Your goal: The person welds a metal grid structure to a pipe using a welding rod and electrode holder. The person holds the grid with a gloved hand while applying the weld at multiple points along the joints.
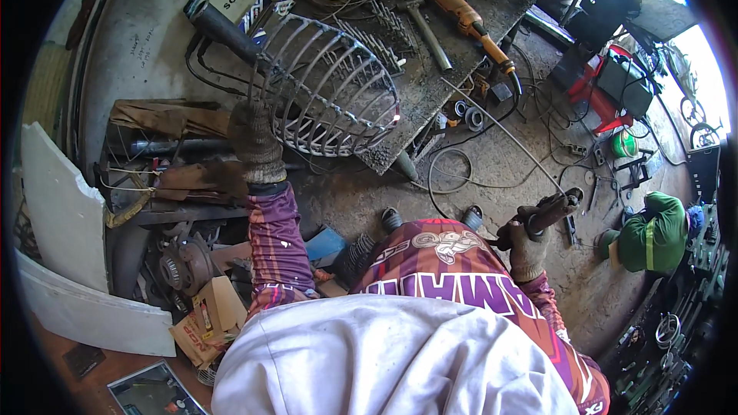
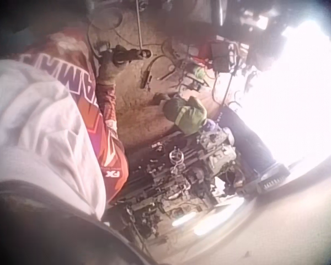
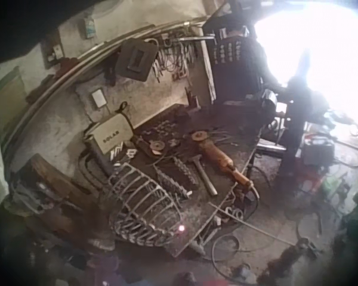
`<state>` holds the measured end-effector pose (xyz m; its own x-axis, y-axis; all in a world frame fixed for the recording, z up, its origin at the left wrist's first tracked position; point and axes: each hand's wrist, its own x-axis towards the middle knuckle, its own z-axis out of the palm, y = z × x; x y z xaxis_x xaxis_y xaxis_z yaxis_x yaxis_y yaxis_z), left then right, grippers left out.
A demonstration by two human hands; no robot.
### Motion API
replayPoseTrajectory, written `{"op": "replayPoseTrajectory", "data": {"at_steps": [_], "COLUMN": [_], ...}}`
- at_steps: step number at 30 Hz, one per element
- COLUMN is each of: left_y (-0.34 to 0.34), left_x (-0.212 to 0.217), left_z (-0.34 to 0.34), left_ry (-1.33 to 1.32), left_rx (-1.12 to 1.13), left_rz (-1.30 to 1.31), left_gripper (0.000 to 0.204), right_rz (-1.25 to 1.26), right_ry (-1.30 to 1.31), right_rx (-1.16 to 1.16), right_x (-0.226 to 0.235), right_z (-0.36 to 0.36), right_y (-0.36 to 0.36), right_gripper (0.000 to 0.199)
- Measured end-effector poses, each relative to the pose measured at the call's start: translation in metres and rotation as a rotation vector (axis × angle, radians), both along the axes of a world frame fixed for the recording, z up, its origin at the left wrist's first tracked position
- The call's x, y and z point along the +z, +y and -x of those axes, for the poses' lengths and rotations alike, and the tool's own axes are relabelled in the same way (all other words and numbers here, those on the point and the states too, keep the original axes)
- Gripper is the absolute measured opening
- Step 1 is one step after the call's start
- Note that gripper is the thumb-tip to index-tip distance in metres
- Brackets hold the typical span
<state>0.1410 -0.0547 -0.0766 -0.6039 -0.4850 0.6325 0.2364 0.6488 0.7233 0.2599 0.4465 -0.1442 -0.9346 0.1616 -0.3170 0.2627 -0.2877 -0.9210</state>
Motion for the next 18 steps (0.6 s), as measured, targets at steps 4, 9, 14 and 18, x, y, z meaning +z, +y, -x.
{"op": "replayPoseTrajectory", "data": {"at_steps": [4,9,14,18], "left_y": [0.024,0.036,0.06,0.038], "left_x": [0.024,0.038,0.062,0.047], "left_z": [-0.004,-0.01,-0.019,-0.016], "left_ry": [-0.03,-0.092,-0.173,-0.122], "left_rx": [-0.129,-0.063,-0.024,0.049], "left_rz": [-0.363,-0.321,-0.218,0.011], "left_gripper": [0.036,0.048,0.053,0.053], "right_rz": [-0.019,-0.018,-0.01,-0.004], "right_ry": [0.007,-0.007,-0.011,-0.008], "right_rx": [-0.012,-0.013,-0.017,0.001], "right_x": [0.001,0.003,0.003,0.002], "right_z": [0.002,0.002,0.004,0.006], "right_y": [0.0,-0.002,-0.003,-0.004], "right_gripper": [0.031,0.031,0.031,0.03]}}
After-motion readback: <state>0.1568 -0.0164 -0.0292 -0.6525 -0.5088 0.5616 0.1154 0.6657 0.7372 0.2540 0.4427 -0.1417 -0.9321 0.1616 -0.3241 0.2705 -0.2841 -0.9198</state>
